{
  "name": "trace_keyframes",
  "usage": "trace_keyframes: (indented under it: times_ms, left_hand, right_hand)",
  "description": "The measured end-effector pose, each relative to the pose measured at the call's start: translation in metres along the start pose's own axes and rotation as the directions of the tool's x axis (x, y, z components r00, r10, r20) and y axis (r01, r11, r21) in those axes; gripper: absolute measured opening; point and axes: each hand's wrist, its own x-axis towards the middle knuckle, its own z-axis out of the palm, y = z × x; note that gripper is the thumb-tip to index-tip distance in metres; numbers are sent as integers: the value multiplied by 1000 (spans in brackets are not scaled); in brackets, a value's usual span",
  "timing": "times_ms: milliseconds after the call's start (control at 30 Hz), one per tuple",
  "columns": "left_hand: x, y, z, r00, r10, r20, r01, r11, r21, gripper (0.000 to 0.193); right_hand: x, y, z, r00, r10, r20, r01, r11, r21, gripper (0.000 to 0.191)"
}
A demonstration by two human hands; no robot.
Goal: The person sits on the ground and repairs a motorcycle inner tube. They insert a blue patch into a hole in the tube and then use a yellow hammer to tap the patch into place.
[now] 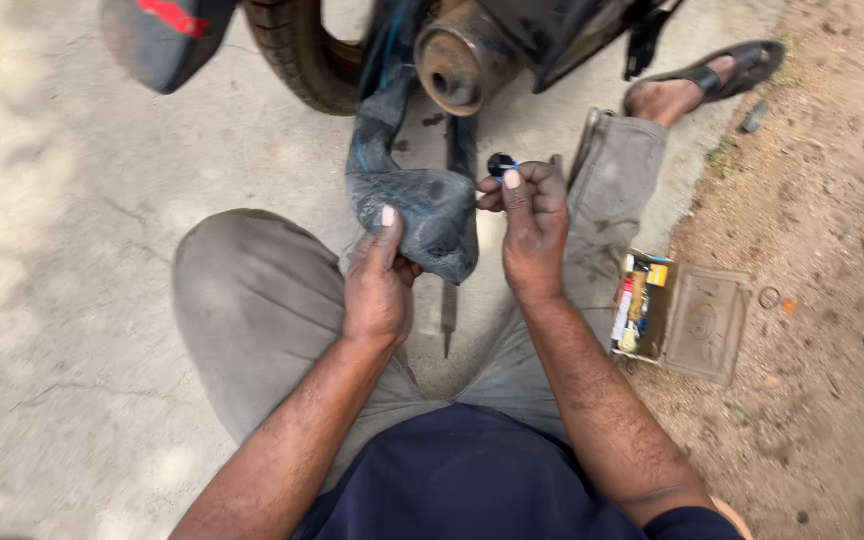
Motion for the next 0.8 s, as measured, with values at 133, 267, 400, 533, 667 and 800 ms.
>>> trace_keyframes:
  times_ms: [133,267,400,533,667,800]
  left_hand:
    - [3,15,-7,987,65,-148,-53,995,79,67]
    - [12,29,-13,939,300,-169,-217,897,386,71]
    - [24,35,-23,970,239,-47,-237,970,47,59]
    - [32,39,-33,968,245,-58,-244,969,31,57]
    - [32,48,-33,975,213,-63,-214,977,-18,56]
    - [23,54,-28,984,177,-25,-178,983,-35,57]
  right_hand:
    - [4,0,24,1000,-21,16,21,1000,-13,11]
    - [7,-4,45,996,-54,71,45,991,122,8]
    - [20,1,65,984,-123,129,95,974,206,14]
    - [28,13,75,986,-123,115,96,971,217,16]
    - [27,20,77,984,-141,106,120,975,187,17]
    - [23,14,77,985,-127,115,107,980,169,17]
